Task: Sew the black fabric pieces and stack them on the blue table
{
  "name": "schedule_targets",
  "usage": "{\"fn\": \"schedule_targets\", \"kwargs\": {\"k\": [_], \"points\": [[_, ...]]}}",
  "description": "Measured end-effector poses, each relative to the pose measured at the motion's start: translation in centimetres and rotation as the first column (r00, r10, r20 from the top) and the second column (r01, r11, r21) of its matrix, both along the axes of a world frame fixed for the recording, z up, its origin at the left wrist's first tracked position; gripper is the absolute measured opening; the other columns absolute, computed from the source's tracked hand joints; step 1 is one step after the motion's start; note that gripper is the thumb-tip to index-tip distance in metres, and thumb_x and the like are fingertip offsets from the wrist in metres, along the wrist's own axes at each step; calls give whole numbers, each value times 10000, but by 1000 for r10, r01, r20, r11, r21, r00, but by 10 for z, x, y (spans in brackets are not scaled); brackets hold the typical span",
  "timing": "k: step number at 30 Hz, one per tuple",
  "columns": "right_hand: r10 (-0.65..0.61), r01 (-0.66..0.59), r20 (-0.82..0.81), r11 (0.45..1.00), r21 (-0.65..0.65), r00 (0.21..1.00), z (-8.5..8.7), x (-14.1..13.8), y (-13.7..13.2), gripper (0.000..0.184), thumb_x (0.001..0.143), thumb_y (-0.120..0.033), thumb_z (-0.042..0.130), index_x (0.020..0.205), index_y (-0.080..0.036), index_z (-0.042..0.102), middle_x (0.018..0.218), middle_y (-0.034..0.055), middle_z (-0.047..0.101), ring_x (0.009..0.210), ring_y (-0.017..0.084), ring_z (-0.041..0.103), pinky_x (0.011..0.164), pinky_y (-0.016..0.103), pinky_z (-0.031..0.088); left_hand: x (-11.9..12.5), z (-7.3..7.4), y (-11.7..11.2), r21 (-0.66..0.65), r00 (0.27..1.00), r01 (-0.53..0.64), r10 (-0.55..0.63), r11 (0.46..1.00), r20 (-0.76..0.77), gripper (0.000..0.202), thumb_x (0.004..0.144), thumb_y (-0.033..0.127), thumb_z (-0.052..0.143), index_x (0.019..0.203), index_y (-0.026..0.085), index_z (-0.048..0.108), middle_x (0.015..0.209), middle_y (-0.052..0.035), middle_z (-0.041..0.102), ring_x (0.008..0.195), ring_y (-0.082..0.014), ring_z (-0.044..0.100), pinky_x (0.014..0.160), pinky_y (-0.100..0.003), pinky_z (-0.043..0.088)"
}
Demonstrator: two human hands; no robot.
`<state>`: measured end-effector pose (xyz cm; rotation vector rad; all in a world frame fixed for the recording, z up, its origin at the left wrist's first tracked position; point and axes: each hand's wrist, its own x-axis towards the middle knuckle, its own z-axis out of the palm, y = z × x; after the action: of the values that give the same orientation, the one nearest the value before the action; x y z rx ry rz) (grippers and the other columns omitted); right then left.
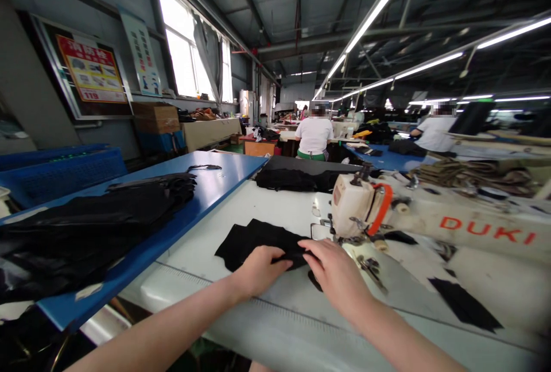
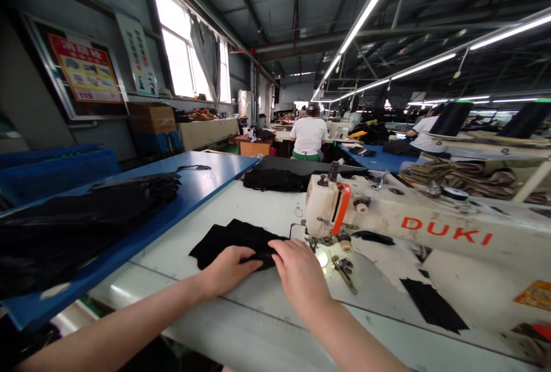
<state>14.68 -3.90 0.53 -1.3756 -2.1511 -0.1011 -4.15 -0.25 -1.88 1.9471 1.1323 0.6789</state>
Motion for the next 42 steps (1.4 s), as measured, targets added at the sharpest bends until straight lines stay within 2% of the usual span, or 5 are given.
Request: {"fn": "schedule_targets", "kwargs": {"k": [5,17,24,29,42], "points": [[-27,38,-155,997,65,988,-5,2,6,346,902,-150,375,1217,-201,508,1137,94,584,1050,226,543,903,413,465,-8,0,18,-274,996,26,-1,961,92,363,772,485,539,599,169,492,519,61,325,478,-98,290,468,-245,222],[4,0,-136,1000,29,991,-38,46,-48,280,918,-209,391,1116,-254,583,1135,76,589,1043,217,567,885,395,499,-9,-1,16,-380,979,51,30,924,203,363,753,515,577,722,154,596,628,15,511,585,-141,475,571,-253,366],[-64,63,-112,998,-6,992,-51,96,-74,267,923,-206,395,1102,-254,588,1095,73,611,1012,198,584,863,358,509,6,-4,5,13,997,41,-41,999,62,245,868,349,478,866,179,653,817,-12,641,767,-190,595,691,-280,473],[-320,321,-30,947,28,947,-40,167,-70,283,911,-234,371,1039,-213,622,1045,88,643,969,218,605,848,379,505,14,-8,1,539,983,174,-110,824,-149,238,896,189,428,953,219,656,1042,-42,630,998,-202,565,894,-315,468],[-517,546,232,834,-80,824,-17,253,-3,261,803,-135,475,932,-179,697,942,95,707,878,254,648,824,363,474,28,-15,13,520,965,244,-149,819,-218,219,913,262,441,956,227,652,994,-47,653,948,-201,612,839,-276,522]]}}
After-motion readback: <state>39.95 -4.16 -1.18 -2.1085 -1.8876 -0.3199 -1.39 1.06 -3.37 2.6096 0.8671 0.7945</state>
